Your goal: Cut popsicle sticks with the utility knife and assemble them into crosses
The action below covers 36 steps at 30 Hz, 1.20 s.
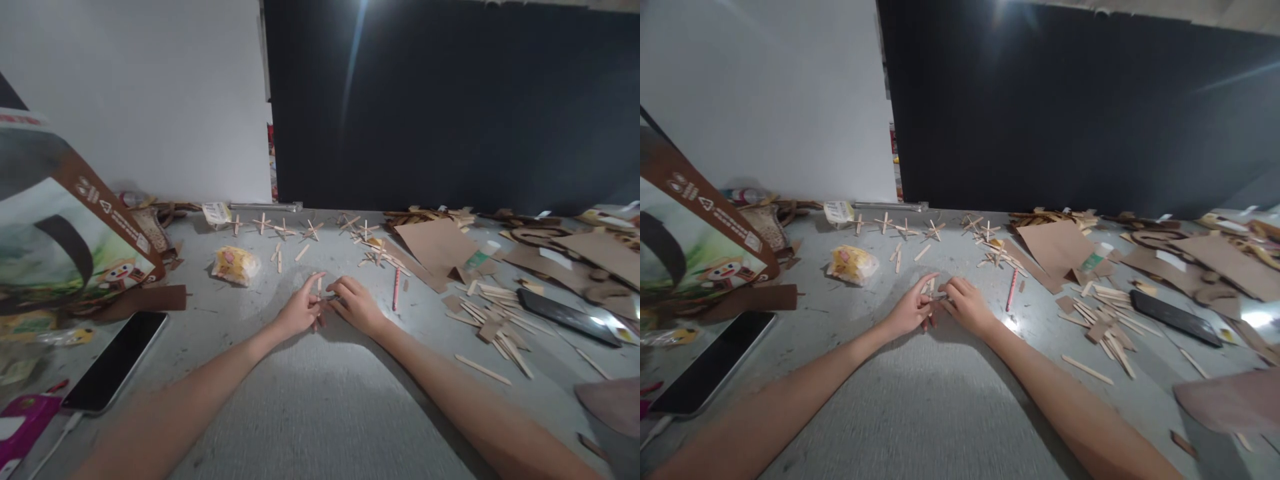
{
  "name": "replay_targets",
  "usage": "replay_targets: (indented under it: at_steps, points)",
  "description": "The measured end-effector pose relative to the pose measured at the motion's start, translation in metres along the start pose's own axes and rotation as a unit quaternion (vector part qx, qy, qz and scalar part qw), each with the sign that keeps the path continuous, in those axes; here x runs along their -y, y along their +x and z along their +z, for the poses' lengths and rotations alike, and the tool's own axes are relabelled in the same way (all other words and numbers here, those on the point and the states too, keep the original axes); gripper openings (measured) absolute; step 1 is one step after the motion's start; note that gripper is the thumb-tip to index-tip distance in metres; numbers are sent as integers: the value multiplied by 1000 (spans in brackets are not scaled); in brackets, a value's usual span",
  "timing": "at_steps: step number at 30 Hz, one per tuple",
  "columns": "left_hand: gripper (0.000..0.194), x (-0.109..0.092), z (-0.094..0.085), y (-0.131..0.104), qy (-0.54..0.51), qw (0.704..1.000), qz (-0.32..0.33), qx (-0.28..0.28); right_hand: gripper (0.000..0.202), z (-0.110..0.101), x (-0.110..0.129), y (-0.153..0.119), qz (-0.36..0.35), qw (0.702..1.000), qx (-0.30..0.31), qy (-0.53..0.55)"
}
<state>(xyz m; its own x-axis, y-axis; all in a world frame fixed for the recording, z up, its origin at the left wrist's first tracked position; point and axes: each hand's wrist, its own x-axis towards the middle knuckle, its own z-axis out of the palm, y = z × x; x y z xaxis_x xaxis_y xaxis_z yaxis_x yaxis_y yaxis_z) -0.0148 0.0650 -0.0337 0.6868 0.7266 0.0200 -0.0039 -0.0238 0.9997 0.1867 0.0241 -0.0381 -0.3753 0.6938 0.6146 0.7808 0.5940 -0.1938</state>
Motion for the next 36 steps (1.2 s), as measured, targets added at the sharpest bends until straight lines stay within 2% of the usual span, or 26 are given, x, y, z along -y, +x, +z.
replay_targets:
  at_steps: [8,18,23,29,36]
  points:
    - [77,-5,2,-7,127,991,46,-9,19,1,0,0,7,1000,4,6]
    - [74,-11,5,-11,185,980,71,1,15,1,0,0,-5,1000,2,10]
    - [72,-12,4,-12,194,977,83,14,11,0,1,0,-13,1000,-18,18]
    - [73,-12,4,-11,214,974,66,30,6,0,-1,0,-44,998,-32,32]
    - [69,-7,3,-8,143,988,58,22,3,-1,2,1,-41,998,-40,33]
